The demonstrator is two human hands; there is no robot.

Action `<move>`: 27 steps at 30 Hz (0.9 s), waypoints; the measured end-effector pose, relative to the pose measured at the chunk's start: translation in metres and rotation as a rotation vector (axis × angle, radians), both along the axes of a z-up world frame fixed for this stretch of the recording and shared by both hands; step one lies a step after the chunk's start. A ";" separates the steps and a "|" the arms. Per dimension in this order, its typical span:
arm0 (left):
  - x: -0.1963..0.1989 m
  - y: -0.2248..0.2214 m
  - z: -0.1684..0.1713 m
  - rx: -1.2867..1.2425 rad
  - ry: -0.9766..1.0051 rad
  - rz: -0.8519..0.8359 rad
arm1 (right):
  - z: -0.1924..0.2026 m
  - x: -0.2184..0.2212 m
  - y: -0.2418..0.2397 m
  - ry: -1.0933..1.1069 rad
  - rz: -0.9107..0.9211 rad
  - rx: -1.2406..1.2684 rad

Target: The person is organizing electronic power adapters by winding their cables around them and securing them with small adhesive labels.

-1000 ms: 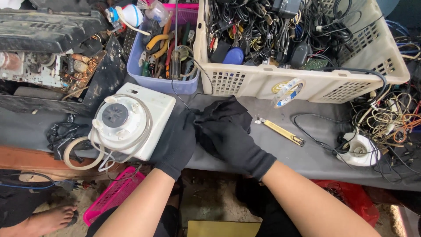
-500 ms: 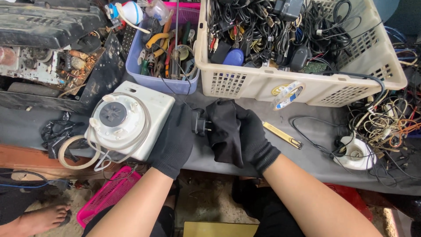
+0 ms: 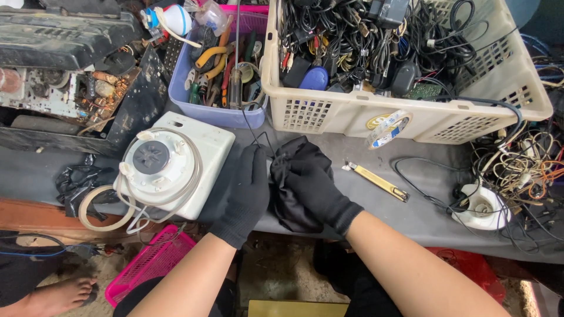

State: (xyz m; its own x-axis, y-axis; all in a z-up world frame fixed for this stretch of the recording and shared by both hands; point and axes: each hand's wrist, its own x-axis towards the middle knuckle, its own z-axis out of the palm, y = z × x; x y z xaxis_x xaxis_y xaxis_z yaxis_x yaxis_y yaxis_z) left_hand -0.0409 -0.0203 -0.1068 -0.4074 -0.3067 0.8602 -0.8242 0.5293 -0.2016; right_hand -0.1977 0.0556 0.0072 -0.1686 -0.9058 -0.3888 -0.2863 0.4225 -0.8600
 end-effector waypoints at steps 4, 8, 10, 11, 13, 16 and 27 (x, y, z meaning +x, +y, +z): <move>-0.006 0.033 0.070 -0.032 0.009 -0.089 | -0.034 0.004 -0.002 -0.044 -0.099 0.095; -0.023 0.036 0.060 0.294 0.338 -0.216 | 0.032 0.033 0.006 0.152 0.027 0.080; -0.031 0.038 0.051 0.575 0.676 -0.313 | 0.009 0.036 0.004 0.024 -0.156 0.152; -0.035 0.041 0.054 0.640 0.767 -0.275 | 0.000 0.036 0.002 0.025 -0.196 0.099; -0.039 0.044 0.060 0.715 0.848 -0.244 | -0.006 0.040 0.001 0.021 -0.250 0.050; -0.044 0.040 0.067 0.605 0.868 -0.241 | 0.009 0.043 -0.006 -0.013 -0.246 0.024; -0.043 0.069 0.141 0.525 0.593 0.020 | 0.048 0.045 -0.003 -0.032 -0.248 -0.023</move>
